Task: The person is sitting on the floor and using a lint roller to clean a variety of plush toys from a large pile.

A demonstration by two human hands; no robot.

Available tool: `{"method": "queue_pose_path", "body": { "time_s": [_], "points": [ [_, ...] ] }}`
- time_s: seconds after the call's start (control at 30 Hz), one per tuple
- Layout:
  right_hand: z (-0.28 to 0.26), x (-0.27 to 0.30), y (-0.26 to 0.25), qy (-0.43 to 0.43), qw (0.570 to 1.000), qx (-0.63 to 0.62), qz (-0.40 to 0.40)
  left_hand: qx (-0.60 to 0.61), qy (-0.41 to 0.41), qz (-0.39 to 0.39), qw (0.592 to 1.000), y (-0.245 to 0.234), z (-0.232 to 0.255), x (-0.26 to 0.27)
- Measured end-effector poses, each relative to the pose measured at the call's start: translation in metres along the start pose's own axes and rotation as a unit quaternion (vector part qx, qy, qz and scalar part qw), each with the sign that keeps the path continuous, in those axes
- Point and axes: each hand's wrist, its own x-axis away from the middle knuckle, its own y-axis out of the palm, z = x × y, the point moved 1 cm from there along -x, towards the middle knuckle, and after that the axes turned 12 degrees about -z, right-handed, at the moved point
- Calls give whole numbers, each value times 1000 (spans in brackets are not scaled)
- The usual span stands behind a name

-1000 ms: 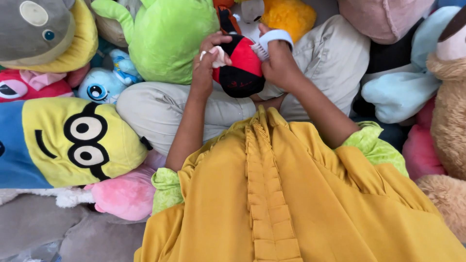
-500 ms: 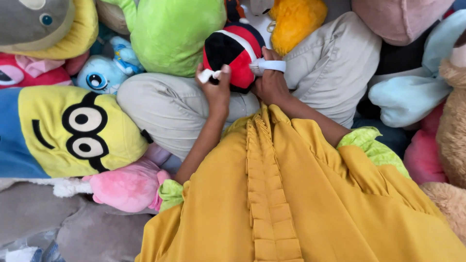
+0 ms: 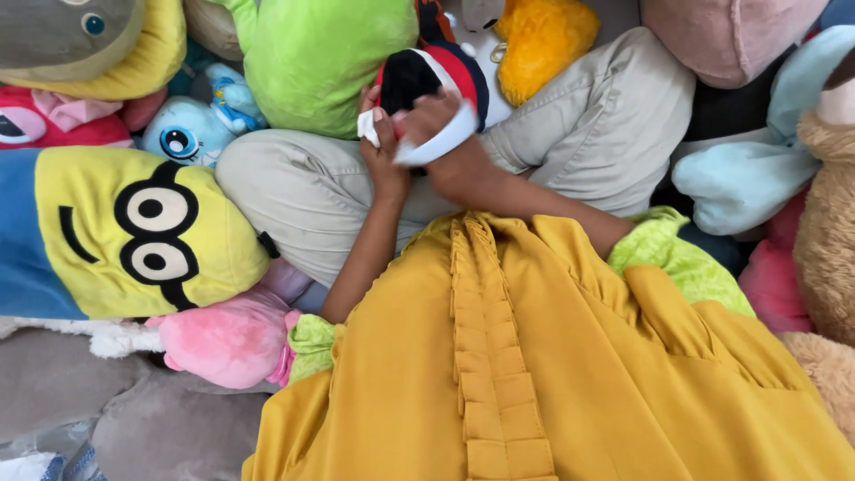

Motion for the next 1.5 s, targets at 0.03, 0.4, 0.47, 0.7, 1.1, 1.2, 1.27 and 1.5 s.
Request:
{"method": "queue_pose_path", "body": {
  "time_s": [0.03, 0.4, 0.47, 0.7, 1.1, 1.2, 1.27, 1.5],
  "points": [
    [2, -6, 0, -2, 1000, 0, 1, -1, 2, 1, 1000, -1, 0, 1],
    [122, 45, 12, 198, 978, 64, 5, -67, 58, -51, 995, -4, 12, 4],
    [42, -3, -21, 141, 988, 51, 23, -78, 60, -55, 994, -1, 9, 2],
    [22, -18, -12, 40, 997, 62, 29, -192, 104, -145, 965, 0, 0, 5],
    [10, 3, 6, 56, 984, 149, 81, -179, 173, -97, 964, -2, -40, 3],
    [-8, -37, -60, 26, 979, 189, 68, -179, 154, -160, 959, -8, -48, 10],
    [81, -8, -23, 115, 983, 144, 0, -182, 147, -202, 951, 7, -19, 8],
    [199, 55, 22, 247, 968, 10, -38, -143, 39, -194, 970, 24, -8, 6]
  ]
}}
